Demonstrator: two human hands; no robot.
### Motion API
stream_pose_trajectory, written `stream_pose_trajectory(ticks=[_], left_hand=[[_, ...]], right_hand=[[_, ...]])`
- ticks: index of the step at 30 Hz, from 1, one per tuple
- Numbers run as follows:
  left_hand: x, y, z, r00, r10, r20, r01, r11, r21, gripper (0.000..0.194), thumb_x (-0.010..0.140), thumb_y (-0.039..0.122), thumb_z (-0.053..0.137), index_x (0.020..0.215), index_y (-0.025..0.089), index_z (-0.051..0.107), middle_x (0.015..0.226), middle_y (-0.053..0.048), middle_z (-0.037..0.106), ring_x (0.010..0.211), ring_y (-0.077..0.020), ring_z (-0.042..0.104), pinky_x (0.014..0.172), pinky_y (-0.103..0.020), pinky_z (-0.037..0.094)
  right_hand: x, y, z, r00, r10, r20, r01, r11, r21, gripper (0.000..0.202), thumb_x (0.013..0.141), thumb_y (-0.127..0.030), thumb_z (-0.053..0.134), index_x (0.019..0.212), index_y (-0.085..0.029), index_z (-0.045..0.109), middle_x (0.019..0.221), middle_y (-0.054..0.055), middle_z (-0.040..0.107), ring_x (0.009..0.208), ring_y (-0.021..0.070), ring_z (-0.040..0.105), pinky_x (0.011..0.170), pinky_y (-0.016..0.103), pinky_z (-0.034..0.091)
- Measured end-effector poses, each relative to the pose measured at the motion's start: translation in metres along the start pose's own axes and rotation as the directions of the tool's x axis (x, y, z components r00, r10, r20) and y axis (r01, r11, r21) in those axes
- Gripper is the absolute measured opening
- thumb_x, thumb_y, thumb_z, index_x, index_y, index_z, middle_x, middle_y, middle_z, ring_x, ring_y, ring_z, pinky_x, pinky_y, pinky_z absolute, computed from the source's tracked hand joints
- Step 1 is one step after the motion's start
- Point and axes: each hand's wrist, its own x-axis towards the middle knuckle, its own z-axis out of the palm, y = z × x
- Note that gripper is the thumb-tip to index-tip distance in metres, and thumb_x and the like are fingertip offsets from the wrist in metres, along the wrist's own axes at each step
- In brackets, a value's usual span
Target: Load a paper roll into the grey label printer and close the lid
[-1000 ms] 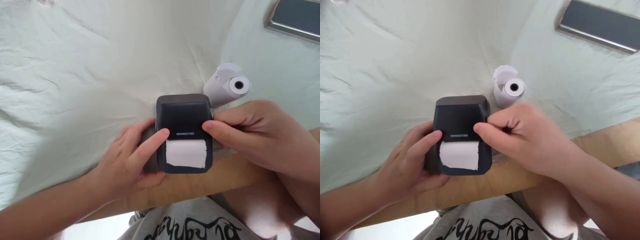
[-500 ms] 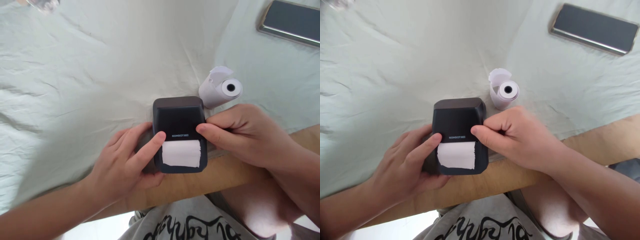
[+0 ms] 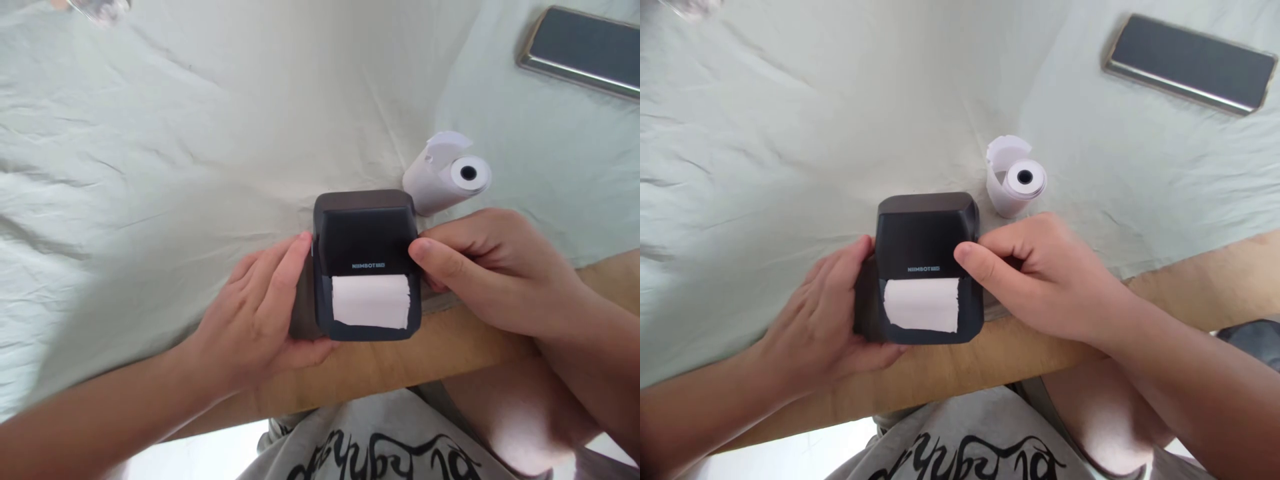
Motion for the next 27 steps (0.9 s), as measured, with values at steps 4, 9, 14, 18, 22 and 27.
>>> stream_pose_trajectory(ticks=[4, 9, 14, 18, 22, 27], left_hand=[[-0.005, -0.001, -0.002, 0.994, -0.041, 0.099, 0.046, 0.998, -0.049, 0.104, 0.120, 0.072, 0.055, 0.194, 0.010, 0.017, 0.166, -0.033, 0.072, 0.149, -0.0482, 0.079, 0.119, -0.061, 0.073], [-0.008, -0.004, -0.005, 0.991, -0.043, 0.130, 0.061, 0.989, -0.138, 0.106, 0.117, 0.071, 0.065, 0.196, 0.017, 0.020, 0.171, -0.031, 0.069, 0.152, -0.0522, 0.076, 0.119, -0.068, 0.072], [-0.006, -0.008, -0.005, 0.988, -0.014, 0.151, 0.034, 0.991, -0.127, 0.106, 0.118, 0.075, 0.061, 0.195, 0.014, 0.021, 0.170, -0.033, 0.069, 0.152, -0.0492, 0.077, 0.121, -0.063, 0.071], [-0.008, -0.010, -0.007, 0.985, 0.001, 0.171, 0.022, 0.991, -0.132, 0.102, 0.120, 0.078, 0.050, 0.194, 0.013, 0.023, 0.171, -0.033, 0.067, 0.157, -0.0477, 0.073, 0.122, -0.063, 0.069], [-0.007, -0.008, -0.008, 0.984, -0.004, 0.179, 0.026, 0.993, -0.118, 0.098, 0.118, 0.069, 0.054, 0.191, 0.010, 0.026, 0.171, -0.034, 0.067, 0.156, -0.0484, 0.073, 0.120, -0.065, 0.069], [-0.002, -0.001, -0.004, 0.992, -0.008, 0.123, 0.012, 0.999, -0.036, 0.092, 0.110, 0.050, 0.066, 0.186, 0.007, 0.035, 0.163, -0.034, 0.072, 0.149, -0.0450, 0.079, 0.117, -0.059, 0.073]], right_hand=[[-0.002, 0.007, -0.001, 0.999, 0.012, -0.037, -0.016, 0.995, -0.101, 0.076, 0.116, -0.072, 0.051, 0.062, -0.022, 0.036, 0.056, -0.001, 0.037, 0.051, 0.0083, 0.034, 0.045, 0.028, 0.023], [-0.003, 0.015, -0.001, 0.990, -0.106, -0.098, 0.080, 0.968, -0.240, 0.062, 0.121, -0.047, 0.051, 0.066, -0.021, 0.040, 0.055, -0.001, 0.044, 0.050, 0.0087, 0.039, 0.046, 0.030, 0.026], [-0.004, 0.019, -0.004, 0.990, -0.117, -0.075, 0.093, 0.960, -0.265, 0.065, 0.125, -0.055, 0.048, 0.069, -0.022, 0.045, 0.057, -0.001, 0.049, 0.050, 0.0100, 0.045, 0.048, 0.031, 0.031], [-0.005, 0.020, -0.003, 0.987, -0.134, -0.084, 0.106, 0.954, -0.282, 0.068, 0.125, -0.058, 0.047, 0.068, -0.022, 0.045, 0.057, -0.001, 0.049, 0.050, 0.0103, 0.046, 0.047, 0.029, 0.031], [-0.005, 0.020, -0.001, 0.981, -0.161, -0.110, 0.122, 0.948, -0.292, 0.067, 0.123, -0.054, 0.048, 0.065, -0.022, 0.041, 0.053, -0.002, 0.047, 0.046, 0.0095, 0.044, 0.043, 0.027, 0.031], [-0.004, 0.016, 0.002, 0.984, -0.122, -0.127, 0.079, 0.950, -0.301, 0.071, 0.124, -0.061, 0.046, 0.064, -0.023, 0.043, 0.053, 0.000, 0.050, 0.047, 0.0107, 0.046, 0.044, 0.029, 0.032]])
